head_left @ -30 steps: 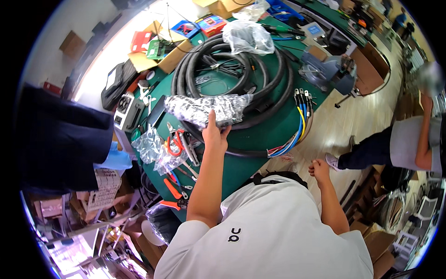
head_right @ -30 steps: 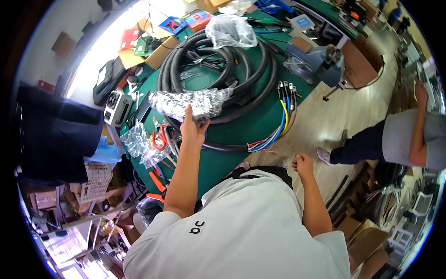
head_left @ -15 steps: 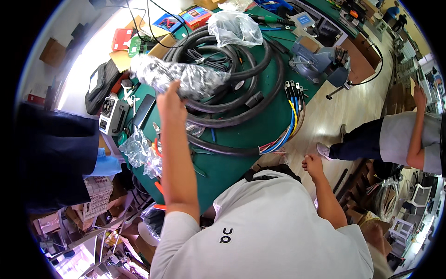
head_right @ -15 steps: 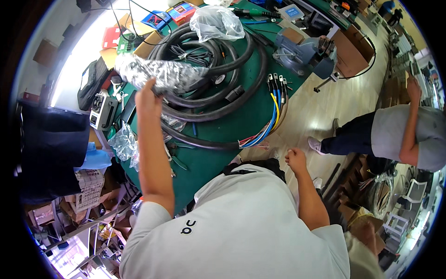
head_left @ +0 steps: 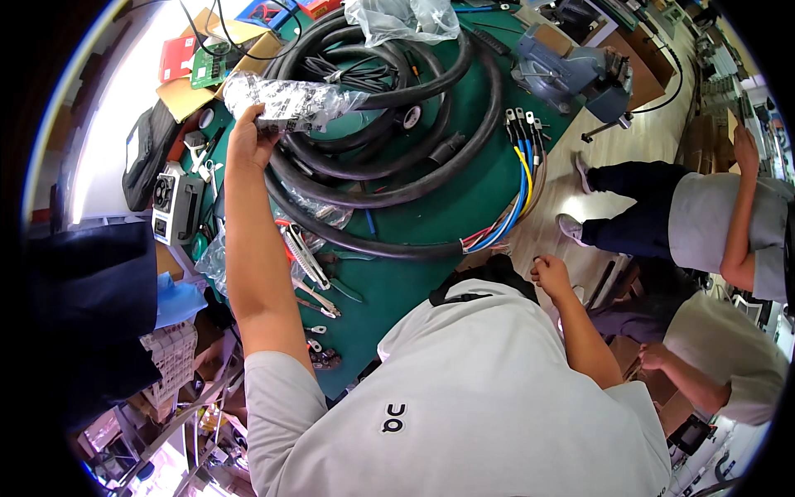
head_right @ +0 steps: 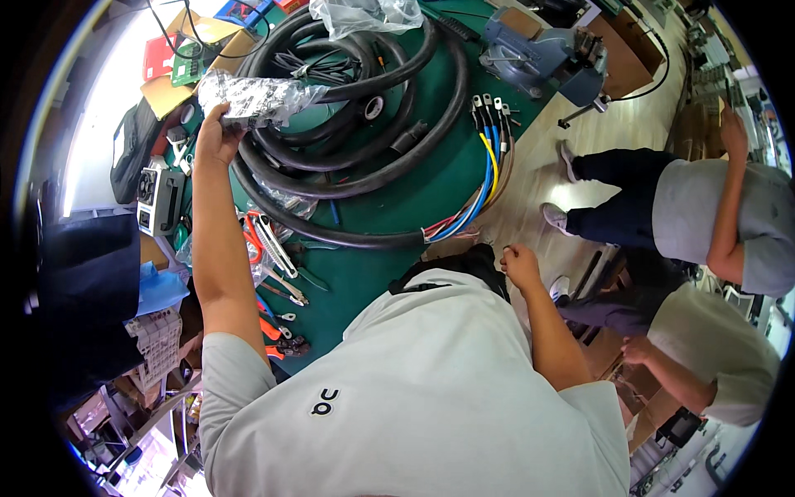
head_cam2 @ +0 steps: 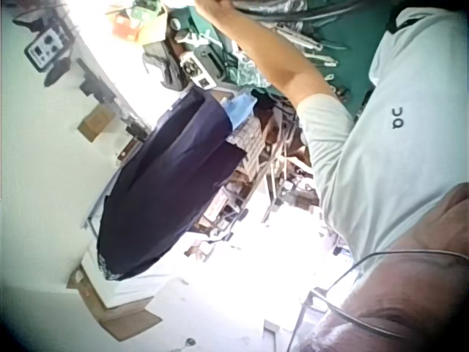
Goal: The person prepares electrical cables by handling wires with connectors, using shears to cut wire, and using a wire stripper to remove insulation from wire ends.
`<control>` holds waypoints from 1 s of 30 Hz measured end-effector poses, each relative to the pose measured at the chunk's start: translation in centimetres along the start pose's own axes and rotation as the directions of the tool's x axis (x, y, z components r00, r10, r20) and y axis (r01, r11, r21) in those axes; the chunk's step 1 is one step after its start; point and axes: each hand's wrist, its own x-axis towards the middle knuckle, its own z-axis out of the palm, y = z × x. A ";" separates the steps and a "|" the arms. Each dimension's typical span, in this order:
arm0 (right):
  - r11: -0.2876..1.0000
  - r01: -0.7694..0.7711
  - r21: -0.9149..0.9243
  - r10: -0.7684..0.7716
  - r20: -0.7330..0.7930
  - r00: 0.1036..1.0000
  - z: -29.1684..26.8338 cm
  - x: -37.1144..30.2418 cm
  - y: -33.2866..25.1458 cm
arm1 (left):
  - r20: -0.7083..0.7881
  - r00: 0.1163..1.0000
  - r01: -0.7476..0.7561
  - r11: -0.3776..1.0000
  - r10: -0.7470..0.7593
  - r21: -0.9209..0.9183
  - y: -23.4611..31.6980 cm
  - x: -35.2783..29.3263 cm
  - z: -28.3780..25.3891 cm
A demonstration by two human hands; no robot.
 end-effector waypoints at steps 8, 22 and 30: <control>0.995 -0.066 -0.071 0.070 0.049 0.996 0.9 0.6 0.6 | 0.015 0.999 -0.037 0.998 0.036 0.057 -0.2 -0.4 -0.2; 0.996 0.012 -0.083 -0.012 0.004 1.000 0.3 0.0 -0.8 | -0.332 0.843 -0.381 0.906 0.423 0.186 -11.7 -12.7 6.6; 0.999 0.013 -0.032 -0.016 -0.087 0.996 -0.4 -1.6 2.8 | -0.197 0.911 -0.330 0.927 0.362 0.175 -15.2 -15.1 11.2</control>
